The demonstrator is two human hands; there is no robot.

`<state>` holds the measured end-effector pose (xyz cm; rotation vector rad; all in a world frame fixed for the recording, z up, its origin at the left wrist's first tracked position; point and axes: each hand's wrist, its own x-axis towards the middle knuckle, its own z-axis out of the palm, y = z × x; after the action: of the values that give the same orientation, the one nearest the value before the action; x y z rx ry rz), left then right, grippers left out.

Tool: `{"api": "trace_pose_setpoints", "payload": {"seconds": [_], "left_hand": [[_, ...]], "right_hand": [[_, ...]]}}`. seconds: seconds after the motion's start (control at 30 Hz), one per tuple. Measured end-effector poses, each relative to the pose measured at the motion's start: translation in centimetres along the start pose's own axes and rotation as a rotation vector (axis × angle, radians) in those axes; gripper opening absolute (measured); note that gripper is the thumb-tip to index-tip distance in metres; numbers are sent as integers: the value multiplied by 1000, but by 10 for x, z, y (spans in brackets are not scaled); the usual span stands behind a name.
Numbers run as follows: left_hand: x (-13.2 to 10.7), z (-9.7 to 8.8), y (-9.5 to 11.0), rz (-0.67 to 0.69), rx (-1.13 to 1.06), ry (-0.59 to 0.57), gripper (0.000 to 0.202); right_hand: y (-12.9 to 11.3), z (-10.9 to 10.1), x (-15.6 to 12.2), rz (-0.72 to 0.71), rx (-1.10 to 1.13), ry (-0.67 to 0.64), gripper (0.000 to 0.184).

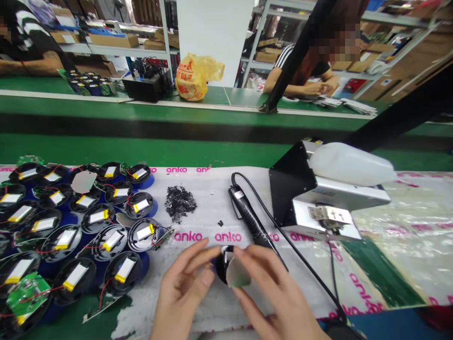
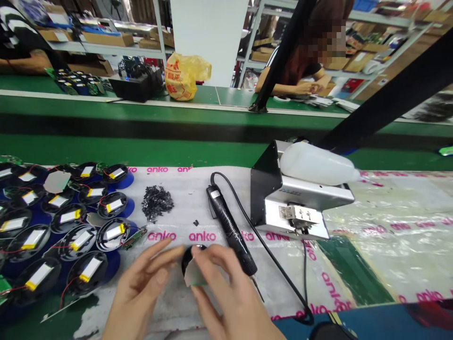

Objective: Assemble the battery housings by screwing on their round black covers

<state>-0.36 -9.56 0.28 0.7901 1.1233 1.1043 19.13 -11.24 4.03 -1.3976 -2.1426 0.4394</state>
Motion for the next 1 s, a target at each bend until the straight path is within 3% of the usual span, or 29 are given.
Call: {"api": "trace_pose_setpoints", "payload": {"seconds": [0.17, 0.3, 0.37, 0.47, 0.6, 0.7, 0.87, 0.93, 1.0], "left_hand": [[-9, 14, -23, 212, 374, -47, 80], [3, 27, -37, 236, 495, -8, 83], [12, 24, -30, 222, 546, -58, 84], [22, 10, -5, 139, 555, -279, 90], [24, -9, 22, 49, 577, -494, 86], [18, -15, 19, 71, 607, -448, 86], [11, -8, -3, 146, 555, -212, 72], [9, -4, -4, 48, 461, -182, 69], [6, -1, -2, -135, 266, -185, 69]], "right_hand": [[3, 0, 9, -1, 164, 38, 46], [1, 1, 12, -2, 196, 3, 53], [0, -1, 13, 27, 180, 3, 48], [2, -5, 12, 40, 205, 31, 40], [10, 0, 1, 58, 270, 16, 48], [14, 9, -11, 114, 234, 64, 54], [12, 21, -16, 68, 272, 166, 49], [11, 23, -15, 27, 308, 169, 49], [10, 25, -14, 8, 332, 152, 47]]}}
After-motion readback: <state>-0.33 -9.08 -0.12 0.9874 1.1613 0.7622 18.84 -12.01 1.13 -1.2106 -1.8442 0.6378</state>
